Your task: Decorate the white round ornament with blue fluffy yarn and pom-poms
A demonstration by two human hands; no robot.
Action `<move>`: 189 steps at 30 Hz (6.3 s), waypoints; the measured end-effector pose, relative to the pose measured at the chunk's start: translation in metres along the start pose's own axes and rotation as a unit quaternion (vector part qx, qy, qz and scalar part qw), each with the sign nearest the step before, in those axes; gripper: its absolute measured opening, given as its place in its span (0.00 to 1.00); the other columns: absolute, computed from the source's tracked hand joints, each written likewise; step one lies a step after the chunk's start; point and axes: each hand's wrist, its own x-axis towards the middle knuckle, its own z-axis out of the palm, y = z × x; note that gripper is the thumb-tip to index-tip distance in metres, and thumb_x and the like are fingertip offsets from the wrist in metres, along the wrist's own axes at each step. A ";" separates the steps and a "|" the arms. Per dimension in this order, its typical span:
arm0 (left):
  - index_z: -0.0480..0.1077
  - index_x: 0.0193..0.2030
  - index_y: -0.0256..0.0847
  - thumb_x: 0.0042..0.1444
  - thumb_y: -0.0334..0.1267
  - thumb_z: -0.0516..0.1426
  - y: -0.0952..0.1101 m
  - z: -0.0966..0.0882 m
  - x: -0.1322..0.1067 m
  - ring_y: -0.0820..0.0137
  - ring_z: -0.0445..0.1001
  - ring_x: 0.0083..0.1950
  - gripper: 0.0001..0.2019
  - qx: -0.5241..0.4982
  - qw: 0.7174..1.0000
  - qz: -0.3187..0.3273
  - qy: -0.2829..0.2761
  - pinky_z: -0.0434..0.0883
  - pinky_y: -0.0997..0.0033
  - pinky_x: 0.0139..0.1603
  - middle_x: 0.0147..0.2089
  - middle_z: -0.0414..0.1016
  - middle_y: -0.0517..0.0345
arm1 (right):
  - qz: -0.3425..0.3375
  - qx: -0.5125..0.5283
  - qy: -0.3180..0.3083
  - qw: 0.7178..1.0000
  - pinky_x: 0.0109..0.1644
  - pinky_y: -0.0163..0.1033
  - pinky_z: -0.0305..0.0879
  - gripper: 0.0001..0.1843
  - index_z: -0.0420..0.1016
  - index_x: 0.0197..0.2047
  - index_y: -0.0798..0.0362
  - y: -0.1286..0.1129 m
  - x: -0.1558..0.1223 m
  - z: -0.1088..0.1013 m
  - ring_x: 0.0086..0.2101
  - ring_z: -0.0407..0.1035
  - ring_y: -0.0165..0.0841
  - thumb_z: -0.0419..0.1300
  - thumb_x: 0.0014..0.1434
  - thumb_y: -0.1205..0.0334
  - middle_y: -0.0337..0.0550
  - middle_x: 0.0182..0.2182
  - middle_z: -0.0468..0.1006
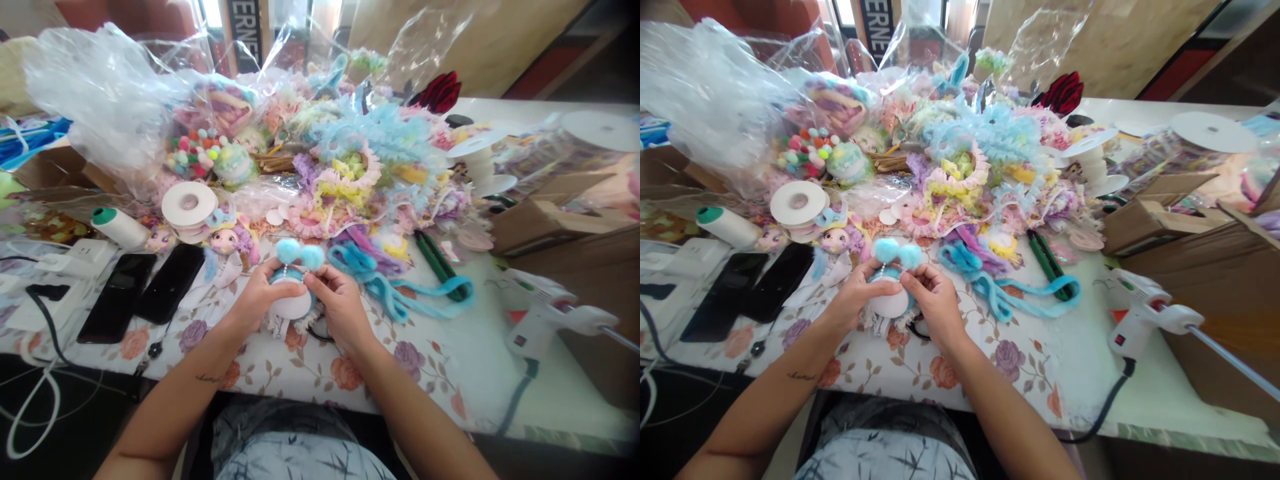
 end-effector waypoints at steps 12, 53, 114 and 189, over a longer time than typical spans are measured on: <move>0.76 0.44 0.40 0.42 0.35 0.69 0.000 0.001 -0.001 0.69 0.76 0.38 0.20 -0.034 0.999 -0.003 0.018 0.71 0.72 0.40 0.40 0.79 0.57 | -0.045 -0.105 -0.017 0.993 0.39 0.37 0.60 0.10 0.75 0.32 0.49 -0.006 -0.002 -0.004 0.33 0.64 0.33 0.64 0.56 0.52 0.37 0.32 0.72; 0.72 0.52 0.39 0.48 0.41 0.68 0.024 0.006 -0.016 0.62 0.75 0.49 0.25 0.384 0.706 0.594 0.019 0.77 0.62 0.50 0.52 0.70 0.45 | -0.319 -0.307 -0.056 0.895 0.59 0.45 0.66 0.29 0.67 0.61 0.42 0.000 -0.006 -0.020 0.55 0.70 0.40 0.65 0.56 0.65 0.43 0.56 0.74; 0.73 0.53 0.41 0.52 0.35 0.66 0.009 -0.025 0.018 0.62 0.80 0.49 0.20 0.420 0.708 0.567 0.008 0.78 0.62 0.50 0.49 0.81 0.45 | -0.118 -0.308 -0.093 0.939 0.32 0.36 0.60 0.08 0.70 0.28 0.52 -0.016 -0.004 -0.015 0.29 0.65 0.31 0.59 0.56 0.59 0.40 0.29 0.74; 0.76 0.49 0.40 0.49 0.38 0.68 -0.001 -0.021 0.013 0.61 0.80 0.51 0.19 0.346 0.830 0.437 -0.005 0.76 0.63 0.54 0.50 0.81 0.46 | -0.068 -0.233 -0.119 0.963 0.35 0.37 0.61 0.14 0.74 0.27 0.53 -0.023 -0.006 -0.017 0.30 0.65 0.31 0.65 0.56 0.52 0.39 0.27 0.73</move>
